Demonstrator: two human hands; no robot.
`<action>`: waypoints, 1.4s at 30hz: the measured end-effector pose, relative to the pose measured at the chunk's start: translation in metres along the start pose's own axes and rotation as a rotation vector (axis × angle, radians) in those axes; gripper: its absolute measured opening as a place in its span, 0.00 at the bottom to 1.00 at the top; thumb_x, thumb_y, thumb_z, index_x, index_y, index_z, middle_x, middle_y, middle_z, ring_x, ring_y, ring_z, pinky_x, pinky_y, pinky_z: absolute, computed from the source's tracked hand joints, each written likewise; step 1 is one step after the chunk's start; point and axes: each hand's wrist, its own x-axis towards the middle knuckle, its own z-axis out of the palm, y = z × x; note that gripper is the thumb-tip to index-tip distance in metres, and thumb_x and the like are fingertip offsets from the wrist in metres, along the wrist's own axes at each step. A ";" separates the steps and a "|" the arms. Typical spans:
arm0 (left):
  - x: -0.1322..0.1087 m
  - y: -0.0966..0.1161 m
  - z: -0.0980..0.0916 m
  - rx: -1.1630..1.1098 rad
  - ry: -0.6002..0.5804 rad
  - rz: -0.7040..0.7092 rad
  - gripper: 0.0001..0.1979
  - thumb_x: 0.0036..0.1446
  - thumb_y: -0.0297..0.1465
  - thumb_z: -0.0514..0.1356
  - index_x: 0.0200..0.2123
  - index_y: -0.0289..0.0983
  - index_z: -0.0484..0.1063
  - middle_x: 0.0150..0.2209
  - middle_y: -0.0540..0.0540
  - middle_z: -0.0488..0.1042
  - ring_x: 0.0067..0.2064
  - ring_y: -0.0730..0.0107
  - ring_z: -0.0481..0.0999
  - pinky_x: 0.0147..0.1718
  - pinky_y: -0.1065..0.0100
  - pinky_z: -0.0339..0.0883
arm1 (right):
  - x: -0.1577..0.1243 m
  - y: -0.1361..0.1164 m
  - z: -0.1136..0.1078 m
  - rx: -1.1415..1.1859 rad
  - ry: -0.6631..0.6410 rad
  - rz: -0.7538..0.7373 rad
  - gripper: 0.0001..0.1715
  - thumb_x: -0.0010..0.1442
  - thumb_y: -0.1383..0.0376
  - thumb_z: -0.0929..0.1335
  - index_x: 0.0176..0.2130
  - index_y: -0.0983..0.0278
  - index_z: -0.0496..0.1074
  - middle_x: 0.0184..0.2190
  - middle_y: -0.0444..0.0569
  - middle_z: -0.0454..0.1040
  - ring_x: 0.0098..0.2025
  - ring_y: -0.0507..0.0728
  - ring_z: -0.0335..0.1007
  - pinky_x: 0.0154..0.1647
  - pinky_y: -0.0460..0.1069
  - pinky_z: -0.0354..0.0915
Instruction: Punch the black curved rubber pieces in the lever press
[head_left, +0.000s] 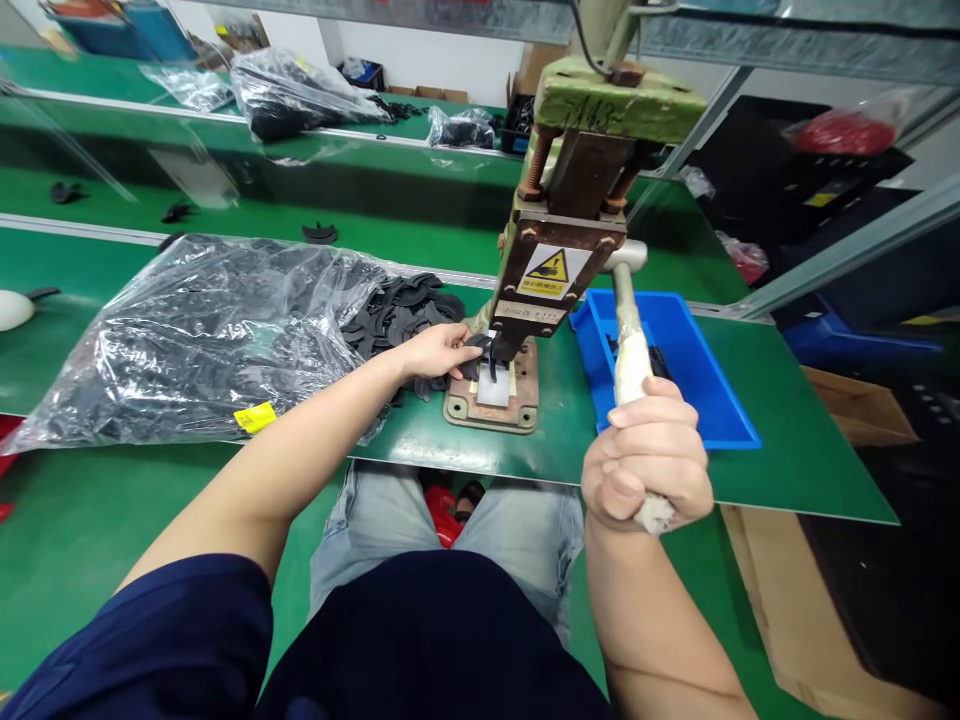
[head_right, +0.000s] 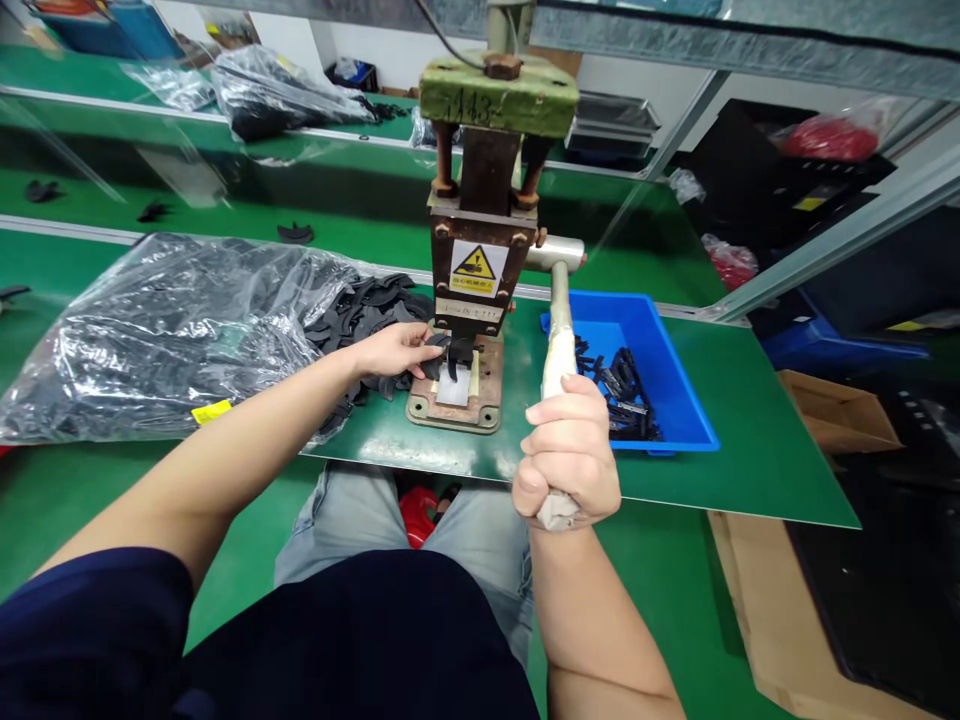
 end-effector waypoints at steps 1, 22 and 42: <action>0.000 -0.001 0.000 0.016 -0.001 0.002 0.21 0.57 0.33 0.77 0.29 0.36 0.66 0.25 0.55 0.67 0.23 0.79 0.73 0.24 0.74 0.77 | 0.000 0.000 0.000 0.005 0.005 0.000 0.23 0.68 0.55 0.70 0.24 0.57 0.64 0.21 0.41 0.67 0.32 0.56 0.74 0.56 0.67 0.76; 0.011 0.019 0.003 -0.019 -0.078 -0.413 0.15 0.64 0.34 0.72 0.35 0.37 0.68 0.24 0.50 0.77 0.24 0.69 0.83 0.25 0.76 0.76 | 0.004 0.006 0.023 -0.007 0.224 -0.071 0.28 0.65 0.54 0.69 0.21 0.60 0.54 0.15 0.39 0.55 0.23 0.53 0.66 0.46 0.62 0.74; -0.062 0.025 0.010 -0.250 0.120 -0.121 0.18 0.65 0.39 0.71 0.35 0.37 0.66 0.26 0.49 0.80 0.25 0.71 0.81 0.24 0.73 0.77 | 0.105 0.015 0.014 0.081 0.043 0.154 0.27 0.70 0.55 0.70 0.63 0.59 0.68 0.60 0.55 0.73 0.63 0.57 0.75 0.65 0.54 0.71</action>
